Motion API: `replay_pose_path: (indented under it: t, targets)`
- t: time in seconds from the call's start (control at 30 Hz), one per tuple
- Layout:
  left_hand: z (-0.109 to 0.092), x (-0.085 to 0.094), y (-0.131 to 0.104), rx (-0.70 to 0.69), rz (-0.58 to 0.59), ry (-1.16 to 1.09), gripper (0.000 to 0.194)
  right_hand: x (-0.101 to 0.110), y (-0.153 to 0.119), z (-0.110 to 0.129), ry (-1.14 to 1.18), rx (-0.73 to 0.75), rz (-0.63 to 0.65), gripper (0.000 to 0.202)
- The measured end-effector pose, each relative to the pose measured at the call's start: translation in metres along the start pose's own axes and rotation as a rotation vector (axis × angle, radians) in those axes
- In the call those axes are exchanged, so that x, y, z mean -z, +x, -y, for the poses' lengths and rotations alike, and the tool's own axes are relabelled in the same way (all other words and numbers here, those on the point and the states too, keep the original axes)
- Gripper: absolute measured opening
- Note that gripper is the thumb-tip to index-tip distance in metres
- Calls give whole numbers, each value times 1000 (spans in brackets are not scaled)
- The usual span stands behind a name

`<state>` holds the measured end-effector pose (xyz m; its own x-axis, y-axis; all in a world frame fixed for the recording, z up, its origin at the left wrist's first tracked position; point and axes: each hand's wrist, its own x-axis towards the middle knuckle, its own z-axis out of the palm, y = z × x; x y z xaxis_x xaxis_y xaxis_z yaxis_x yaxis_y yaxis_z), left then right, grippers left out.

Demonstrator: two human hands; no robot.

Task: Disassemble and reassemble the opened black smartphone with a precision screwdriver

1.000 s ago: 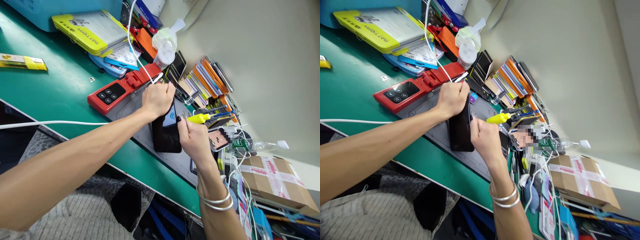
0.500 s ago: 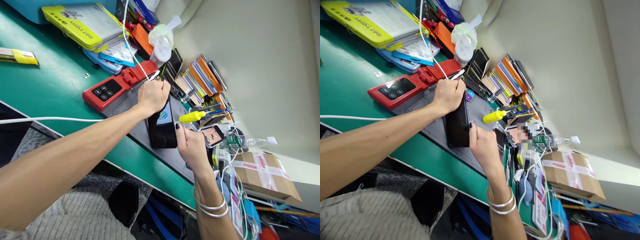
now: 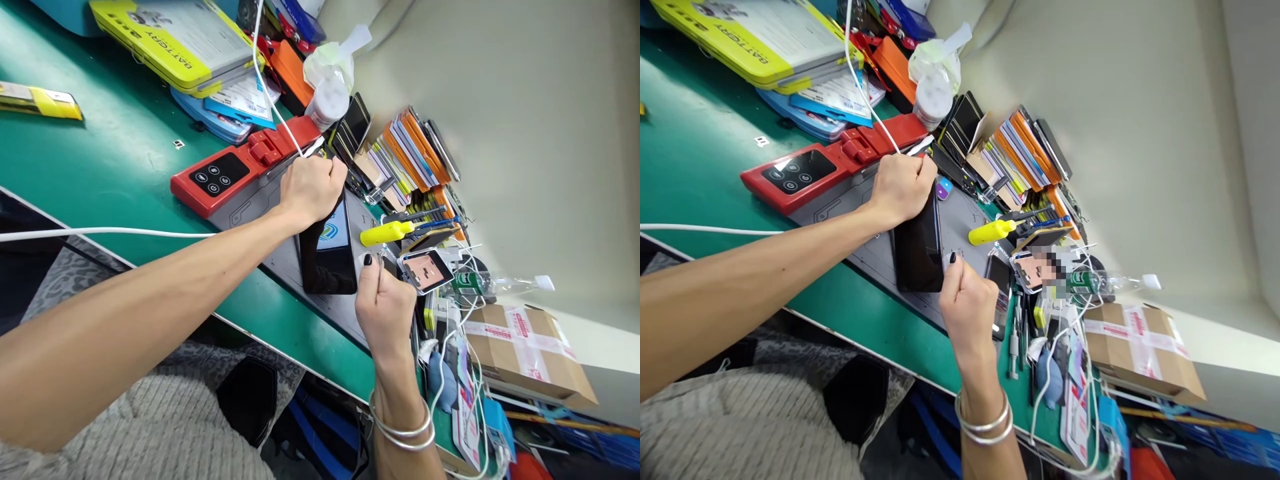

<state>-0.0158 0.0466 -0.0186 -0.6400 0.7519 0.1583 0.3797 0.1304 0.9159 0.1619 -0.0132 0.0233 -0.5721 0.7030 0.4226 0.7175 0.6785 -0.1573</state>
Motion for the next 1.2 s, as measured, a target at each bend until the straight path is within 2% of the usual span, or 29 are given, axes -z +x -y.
replay_pose_path:
  t: [0.23, 0.33, 0.43, 0.63, 0.8, 1.0, 1.2]
  targets:
    - [3, 6, 0, 2, -38, 23, 46, -19, -40, 6, 108, -225, -154, 43]
    - [3, 9, -1, -14, -59, 21, 47, -18, -43, 1, 185, -333, -174, 47]
    - [3, 11, -3, -44, -73, 6, 47, -9, -38, -5, 254, -362, -128, 49]
    - [1, 11, -4, -79, -81, -4, 49, 15, -22, -8, 302, -222, 115, 50]
    - [-1, 11, -5, -76, -62, 14, 50, 24, -7, -8, 262, -112, 224, 42]
    - [-2, 8, -4, -72, -43, 52, 51, 20, 11, -14, 214, 6, 265, 40]
    - [-1, 5, -4, -84, -21, 96, 53, 5, 34, -15, 157, 74, 246, 39]
